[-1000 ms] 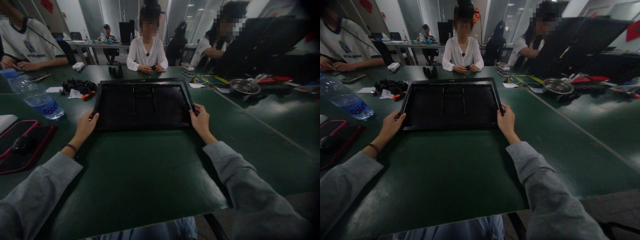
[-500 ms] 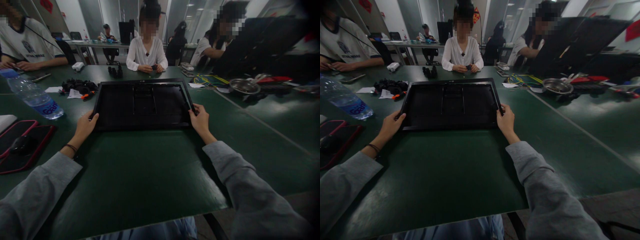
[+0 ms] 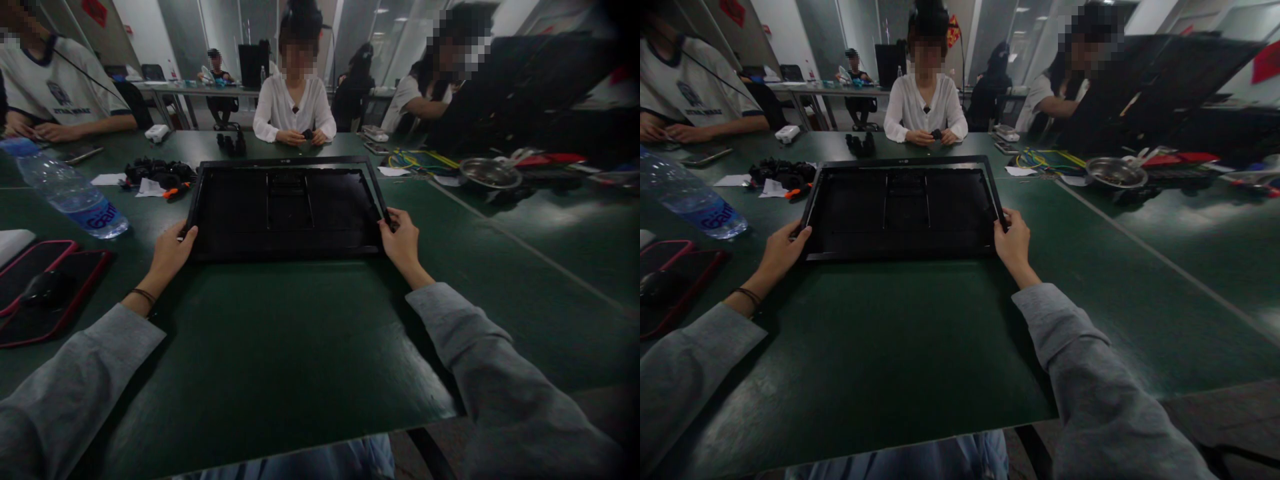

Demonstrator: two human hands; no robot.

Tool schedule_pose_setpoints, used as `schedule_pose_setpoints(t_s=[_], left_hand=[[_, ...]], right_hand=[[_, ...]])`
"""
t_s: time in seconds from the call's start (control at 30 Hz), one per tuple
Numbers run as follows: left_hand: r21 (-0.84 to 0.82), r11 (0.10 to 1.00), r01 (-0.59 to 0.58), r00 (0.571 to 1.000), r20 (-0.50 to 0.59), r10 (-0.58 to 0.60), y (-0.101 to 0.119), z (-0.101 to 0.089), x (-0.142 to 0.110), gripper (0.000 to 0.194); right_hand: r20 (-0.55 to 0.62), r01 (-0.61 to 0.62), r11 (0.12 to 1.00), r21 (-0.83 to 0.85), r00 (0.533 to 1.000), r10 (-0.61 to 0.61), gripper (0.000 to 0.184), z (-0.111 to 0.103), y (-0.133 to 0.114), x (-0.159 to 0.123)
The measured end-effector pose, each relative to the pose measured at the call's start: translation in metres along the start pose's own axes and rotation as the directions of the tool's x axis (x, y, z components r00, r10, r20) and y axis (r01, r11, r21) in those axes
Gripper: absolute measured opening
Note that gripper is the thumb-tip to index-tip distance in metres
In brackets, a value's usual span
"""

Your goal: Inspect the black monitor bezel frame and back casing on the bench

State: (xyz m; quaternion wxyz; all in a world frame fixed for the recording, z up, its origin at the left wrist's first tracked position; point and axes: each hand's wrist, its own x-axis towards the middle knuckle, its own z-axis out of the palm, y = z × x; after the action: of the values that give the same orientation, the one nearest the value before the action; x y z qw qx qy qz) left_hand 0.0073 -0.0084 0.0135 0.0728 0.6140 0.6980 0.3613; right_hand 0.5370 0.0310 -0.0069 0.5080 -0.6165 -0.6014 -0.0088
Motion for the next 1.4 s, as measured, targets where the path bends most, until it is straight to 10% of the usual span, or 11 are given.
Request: schedule_pose_setpoints(t_s=[1.4], left_hand=[[0.0, 1.0, -0.021, 1.0, -0.001, 0.021, -0.0004, -0.0002, -0.0004, 0.053]], right_hand=[[0.001, -0.052, 0.999, -0.005, 0.999, 0.052, 0.038, -0.0012, -0.0048, -0.0005]])
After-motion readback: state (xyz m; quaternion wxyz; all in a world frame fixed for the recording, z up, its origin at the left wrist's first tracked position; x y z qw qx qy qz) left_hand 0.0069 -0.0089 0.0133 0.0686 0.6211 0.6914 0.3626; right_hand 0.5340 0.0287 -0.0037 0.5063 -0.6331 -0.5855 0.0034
